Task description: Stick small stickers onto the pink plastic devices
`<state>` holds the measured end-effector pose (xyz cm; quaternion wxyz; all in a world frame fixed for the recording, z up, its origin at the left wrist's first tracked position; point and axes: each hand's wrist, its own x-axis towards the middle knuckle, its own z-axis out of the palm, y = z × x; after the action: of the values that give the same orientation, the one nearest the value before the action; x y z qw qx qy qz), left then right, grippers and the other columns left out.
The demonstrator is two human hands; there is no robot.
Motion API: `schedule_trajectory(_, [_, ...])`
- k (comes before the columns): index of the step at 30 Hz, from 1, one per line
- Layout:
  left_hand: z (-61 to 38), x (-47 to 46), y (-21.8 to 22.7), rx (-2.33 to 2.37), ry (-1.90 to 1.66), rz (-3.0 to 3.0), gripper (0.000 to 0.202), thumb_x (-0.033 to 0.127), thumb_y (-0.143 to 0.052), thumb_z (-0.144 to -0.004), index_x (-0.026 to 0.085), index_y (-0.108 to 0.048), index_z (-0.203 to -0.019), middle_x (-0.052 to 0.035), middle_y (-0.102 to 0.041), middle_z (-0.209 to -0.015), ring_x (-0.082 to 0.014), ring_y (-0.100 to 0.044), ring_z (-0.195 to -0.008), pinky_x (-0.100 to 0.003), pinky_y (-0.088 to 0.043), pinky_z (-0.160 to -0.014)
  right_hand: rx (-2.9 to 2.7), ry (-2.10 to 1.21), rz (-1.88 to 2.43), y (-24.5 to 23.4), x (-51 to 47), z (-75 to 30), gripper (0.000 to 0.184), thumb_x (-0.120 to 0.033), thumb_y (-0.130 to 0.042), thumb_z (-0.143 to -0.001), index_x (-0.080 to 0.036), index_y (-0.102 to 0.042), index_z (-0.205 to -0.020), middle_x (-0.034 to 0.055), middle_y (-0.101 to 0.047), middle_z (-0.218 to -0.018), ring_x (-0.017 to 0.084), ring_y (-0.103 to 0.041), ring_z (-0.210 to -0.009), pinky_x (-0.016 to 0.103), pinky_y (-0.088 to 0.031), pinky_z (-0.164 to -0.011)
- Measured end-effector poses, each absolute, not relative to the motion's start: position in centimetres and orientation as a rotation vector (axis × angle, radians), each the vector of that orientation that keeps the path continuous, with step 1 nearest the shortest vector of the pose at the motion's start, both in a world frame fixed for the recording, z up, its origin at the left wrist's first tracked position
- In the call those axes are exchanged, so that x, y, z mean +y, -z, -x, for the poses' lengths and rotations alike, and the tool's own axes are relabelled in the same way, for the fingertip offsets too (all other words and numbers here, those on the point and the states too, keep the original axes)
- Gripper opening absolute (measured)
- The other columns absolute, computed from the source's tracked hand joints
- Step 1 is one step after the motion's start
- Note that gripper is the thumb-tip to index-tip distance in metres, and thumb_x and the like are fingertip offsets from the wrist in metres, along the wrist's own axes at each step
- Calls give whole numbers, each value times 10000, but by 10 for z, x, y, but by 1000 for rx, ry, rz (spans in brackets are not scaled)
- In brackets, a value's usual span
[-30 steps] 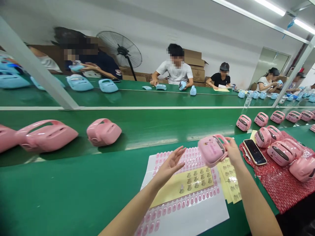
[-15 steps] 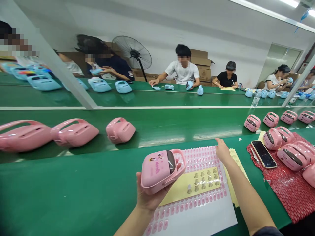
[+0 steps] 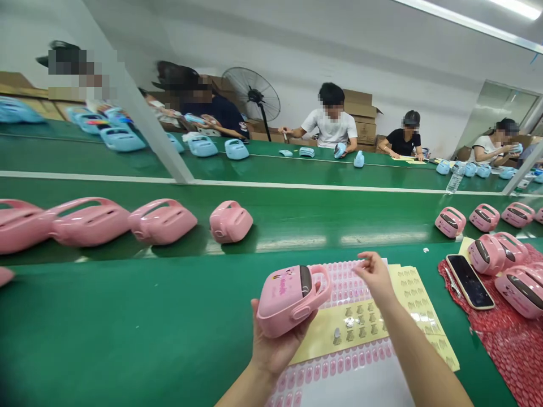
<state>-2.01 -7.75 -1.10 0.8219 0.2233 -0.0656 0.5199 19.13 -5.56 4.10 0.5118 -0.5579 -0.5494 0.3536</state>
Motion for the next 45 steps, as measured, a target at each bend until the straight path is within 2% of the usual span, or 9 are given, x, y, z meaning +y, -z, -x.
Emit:
schedule_trajectory(2, [16,-83,4,-120,-1158,-406,608,592,-318,-831,165,-549,-1197,-164,-585,-1210,-290,-521,-1130,-420,-392,-962,-1185,-1111,1070,-54,-73,-161,320,-323,-677,-645,-201,-541,-907,-21,-586,-654,143,-561,-612,273,-456,-594])
schedule_trajectory(5, [9,-88,-5,-25,-1254,-327,568,577,-345,-831,167,-620,-1112,-178,-646,-1107,-305,-588,-1038,-455,-424,-925,-1059,-1319,923,-66,-92,-126,349,-299,-733,-579,-206,-545,-858,-38,-603,-598,151,-596,-612,297,-460,-650])
schedule_trajectory(10, [2,-92,-12,151,-1331,-258,560,570,-386,-820,138,-650,-1057,-210,-667,-1041,-337,-616,-976,-521,-434,-888,-975,-1331,970,-66,-93,-115,358,-270,-749,-535,-204,-543,-820,-62,-590,-543,147,-596,-589,283,-448,-636])
schedule_trajectory(20, [4,-90,-5,30,-1262,-225,567,550,-350,-844,147,-552,-1189,-188,-630,-1129,-306,-581,-1046,-490,-388,-950,-1033,-1347,931,-61,-92,-120,306,-250,-721,-589,-206,-536,-829,-46,-633,-582,172,-637,-653,317,-466,-703])
schedule_trajectory(27, [4,-93,-9,47,-1270,-159,580,520,-377,-843,105,-509,-1228,-215,-626,-1120,-340,-533,-1103,-519,-361,-966,-1004,-1273,1007,-63,-94,-111,285,-259,-705,-557,-208,-526,-773,-48,-613,-540,175,-619,-623,307,-442,-648])
schedule_trajectory(33, [5,-96,-15,207,-1320,-87,561,488,-393,-845,90,-503,-1223,-237,-641,-1074,-355,-584,-1026,-533,-404,-915,-1026,-1165,1034,-56,-96,-104,201,-261,-640,-610,-211,-495,-739,-16,-631,-610,164,-594,-617,298,-434,-618])
schedule_trajectory(40, [11,-97,-9,-17,-1199,-134,531,486,-308,-874,129,-560,-1176,-192,-657,-1074,-269,-609,-1008,-404,-432,-923,-1351,-768,1097,-52,-102,-100,33,-234,-550,-722,-207,-539,-739,17,-578,-713,156,-541,-654,288,-424,-596])
schedule_trajectory(42, [14,-97,-9,-28,-1170,-137,539,457,-249,-898,113,-592,-1132,-193,-657,-1074,-248,-612,-1004,-364,-447,-909,-1449,-613,1083,-53,-101,-102,77,-221,-537,-741,-214,-566,-812,27,-551,-764,171,-535,-715,316,-441,-658])
schedule_trajectory(45, [16,-97,-8,-56,-1127,-186,590,447,-160,-912,105,-581,-1146,-199,-636,-1113,-241,-595,-1036,-366,-439,-918,-1481,-573,1144,-56,-99,-108,319,-233,-633,-678,-229,-548,-986,61,-530,-944,213,-511,-907,378,-432,-810])
